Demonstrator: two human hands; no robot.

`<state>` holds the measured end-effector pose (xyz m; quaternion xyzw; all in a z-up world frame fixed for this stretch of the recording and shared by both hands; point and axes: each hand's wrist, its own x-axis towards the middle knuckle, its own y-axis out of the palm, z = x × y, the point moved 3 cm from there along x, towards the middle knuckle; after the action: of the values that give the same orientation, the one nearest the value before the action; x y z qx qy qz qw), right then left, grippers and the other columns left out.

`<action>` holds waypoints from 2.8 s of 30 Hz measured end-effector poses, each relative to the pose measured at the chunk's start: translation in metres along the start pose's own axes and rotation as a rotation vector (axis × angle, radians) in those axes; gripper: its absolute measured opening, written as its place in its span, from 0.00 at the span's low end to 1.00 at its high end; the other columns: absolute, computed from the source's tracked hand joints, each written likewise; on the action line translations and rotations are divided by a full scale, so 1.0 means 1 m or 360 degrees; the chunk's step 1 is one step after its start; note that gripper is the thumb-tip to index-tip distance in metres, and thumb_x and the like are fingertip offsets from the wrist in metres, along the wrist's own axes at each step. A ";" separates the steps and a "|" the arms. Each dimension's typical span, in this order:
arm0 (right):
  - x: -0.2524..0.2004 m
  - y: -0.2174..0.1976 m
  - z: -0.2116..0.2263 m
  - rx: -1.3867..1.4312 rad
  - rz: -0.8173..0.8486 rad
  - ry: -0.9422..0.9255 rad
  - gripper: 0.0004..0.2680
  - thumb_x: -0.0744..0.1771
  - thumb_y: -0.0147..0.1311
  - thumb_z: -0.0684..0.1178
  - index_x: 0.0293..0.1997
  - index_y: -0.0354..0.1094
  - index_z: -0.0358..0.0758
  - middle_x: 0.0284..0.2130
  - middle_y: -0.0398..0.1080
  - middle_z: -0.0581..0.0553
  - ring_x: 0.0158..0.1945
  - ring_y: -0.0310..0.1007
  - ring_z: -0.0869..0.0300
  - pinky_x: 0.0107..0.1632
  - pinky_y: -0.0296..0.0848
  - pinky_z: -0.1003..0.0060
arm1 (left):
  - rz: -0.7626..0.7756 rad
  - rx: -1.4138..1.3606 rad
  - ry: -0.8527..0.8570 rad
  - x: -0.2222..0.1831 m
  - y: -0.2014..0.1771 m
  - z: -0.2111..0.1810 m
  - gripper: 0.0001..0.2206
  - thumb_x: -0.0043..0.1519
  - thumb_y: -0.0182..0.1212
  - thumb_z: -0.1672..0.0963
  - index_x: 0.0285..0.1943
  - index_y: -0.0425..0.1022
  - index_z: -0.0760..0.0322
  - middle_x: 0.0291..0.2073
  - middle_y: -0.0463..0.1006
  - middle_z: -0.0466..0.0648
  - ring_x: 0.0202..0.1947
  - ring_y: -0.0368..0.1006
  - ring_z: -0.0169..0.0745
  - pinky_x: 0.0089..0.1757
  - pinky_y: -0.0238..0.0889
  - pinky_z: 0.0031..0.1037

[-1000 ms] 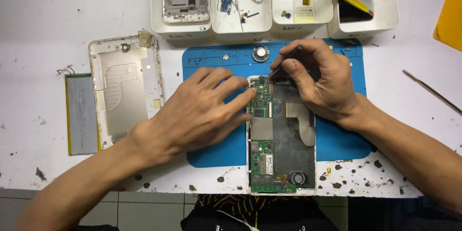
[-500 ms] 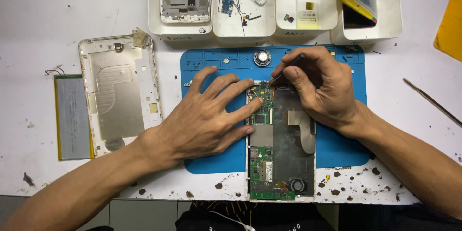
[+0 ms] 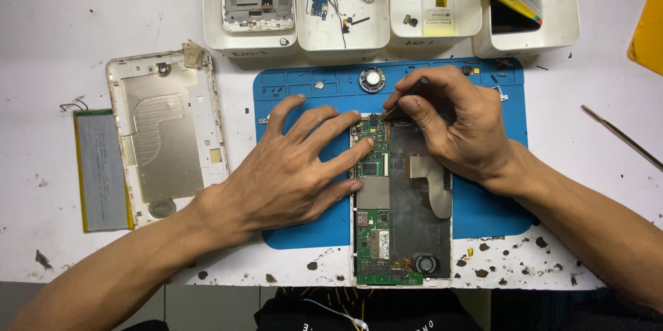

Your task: Repairing a smartphone by connecting internal components and ribbon cables to the motherboard using tweezers.

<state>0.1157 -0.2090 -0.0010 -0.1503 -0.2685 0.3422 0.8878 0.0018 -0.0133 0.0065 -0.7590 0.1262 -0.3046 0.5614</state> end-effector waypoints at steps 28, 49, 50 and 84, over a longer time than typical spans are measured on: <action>0.001 -0.006 0.012 -0.0370 0.0072 -0.0579 0.08 0.71 0.52 0.34 0.57 0.66 0.27 0.47 0.78 0.32 0.47 0.84 0.46 0.52 0.83 0.59 | -0.0016 0.0079 -0.0012 -0.001 -0.003 -0.003 0.20 0.68 0.59 0.46 0.63 0.73 0.58 0.61 0.72 0.58 0.59 0.69 0.56 0.59 0.54 0.56; -0.003 -0.005 0.004 -0.0314 0.0012 -0.0459 0.10 0.71 0.53 0.36 0.59 0.63 0.28 0.45 0.78 0.34 0.47 0.83 0.51 0.54 0.84 0.63 | 0.0110 -0.0059 -0.0066 -0.002 -0.004 -0.006 0.37 0.60 0.54 0.36 0.68 0.66 0.61 0.67 0.64 0.64 0.66 0.61 0.62 0.61 0.45 0.60; -0.004 -0.004 0.003 -0.0323 0.0003 -0.0457 0.10 0.71 0.54 0.36 0.59 0.63 0.28 0.45 0.78 0.34 0.47 0.83 0.52 0.53 0.84 0.64 | 0.0119 -0.0064 -0.0070 -0.002 -0.004 -0.006 0.37 0.60 0.54 0.36 0.68 0.66 0.61 0.67 0.65 0.63 0.65 0.61 0.61 0.61 0.45 0.60; 0.005 -0.010 0.020 -0.0344 -0.0036 -0.0638 0.06 0.69 0.56 0.33 0.51 0.70 0.28 0.46 0.77 0.34 0.47 0.83 0.45 0.52 0.80 0.53 | 0.0083 -0.0032 -0.0122 -0.001 -0.003 -0.008 0.32 0.63 0.47 0.37 0.69 0.68 0.54 0.65 0.66 0.61 0.64 0.61 0.61 0.60 0.44 0.61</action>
<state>0.1128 -0.2107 0.0214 -0.1704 -0.4763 0.3244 0.7993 -0.0044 -0.0180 0.0107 -0.7722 0.1275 -0.2592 0.5660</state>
